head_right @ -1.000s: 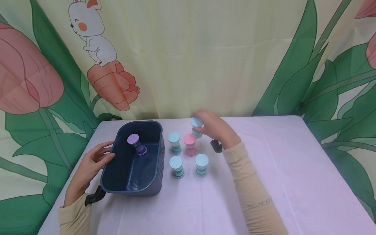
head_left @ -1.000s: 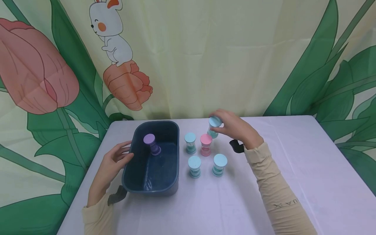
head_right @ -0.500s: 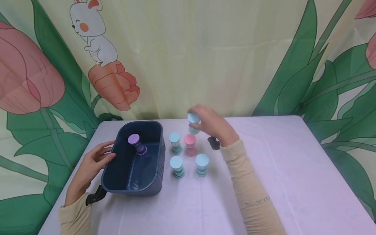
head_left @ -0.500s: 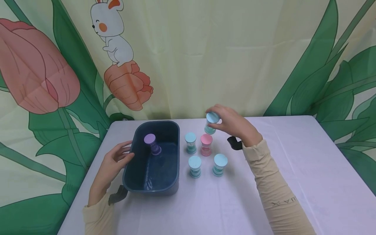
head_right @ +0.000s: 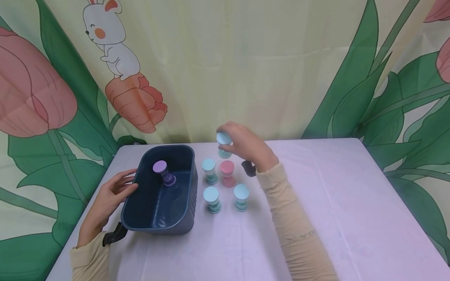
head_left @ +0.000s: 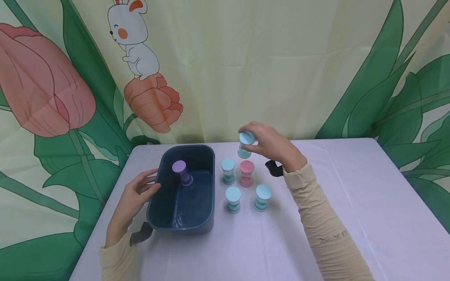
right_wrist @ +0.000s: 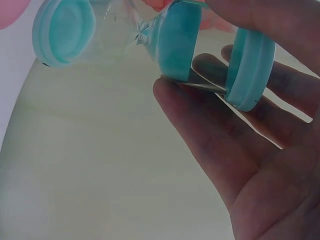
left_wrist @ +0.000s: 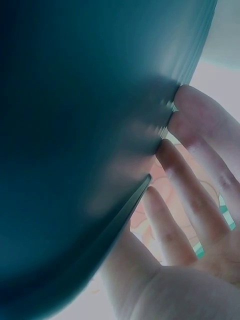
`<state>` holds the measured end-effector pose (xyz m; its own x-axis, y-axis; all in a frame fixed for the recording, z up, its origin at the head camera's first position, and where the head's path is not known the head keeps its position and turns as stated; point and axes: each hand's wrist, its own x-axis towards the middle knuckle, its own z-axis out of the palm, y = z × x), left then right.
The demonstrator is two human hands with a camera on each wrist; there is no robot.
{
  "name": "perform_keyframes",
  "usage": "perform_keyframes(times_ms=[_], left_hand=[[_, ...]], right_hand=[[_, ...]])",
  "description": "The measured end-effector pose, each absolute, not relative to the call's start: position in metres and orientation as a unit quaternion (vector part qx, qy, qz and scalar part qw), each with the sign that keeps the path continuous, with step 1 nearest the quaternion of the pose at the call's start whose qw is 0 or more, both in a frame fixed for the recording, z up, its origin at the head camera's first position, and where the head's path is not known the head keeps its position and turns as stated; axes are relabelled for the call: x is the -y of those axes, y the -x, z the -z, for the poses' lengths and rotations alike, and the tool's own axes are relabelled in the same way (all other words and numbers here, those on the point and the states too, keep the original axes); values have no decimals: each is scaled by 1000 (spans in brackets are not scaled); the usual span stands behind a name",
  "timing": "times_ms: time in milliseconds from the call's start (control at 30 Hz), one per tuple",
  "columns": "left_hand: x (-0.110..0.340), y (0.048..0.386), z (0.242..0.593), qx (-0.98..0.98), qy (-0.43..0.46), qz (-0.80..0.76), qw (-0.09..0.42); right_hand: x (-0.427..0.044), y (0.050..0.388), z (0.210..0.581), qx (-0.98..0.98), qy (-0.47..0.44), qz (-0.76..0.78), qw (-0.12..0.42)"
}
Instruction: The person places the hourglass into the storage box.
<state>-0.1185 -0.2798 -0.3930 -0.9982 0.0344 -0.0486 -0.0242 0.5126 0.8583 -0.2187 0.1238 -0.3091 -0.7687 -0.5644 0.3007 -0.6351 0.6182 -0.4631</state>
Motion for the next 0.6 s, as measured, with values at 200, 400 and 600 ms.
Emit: perform_keyframes(times_ms=[200,400,600], left_hand=[[280,118,393,-868,2,-495,33],[280,118,394,-868,1,-495,30],[281,119,394,-869,2,-495,30]], right_hand=[[-115,219,306,894,-345,-278,63],[-105,217,298,893,-349,-279,58],[-97,214,293,890,-355,-279,54]])
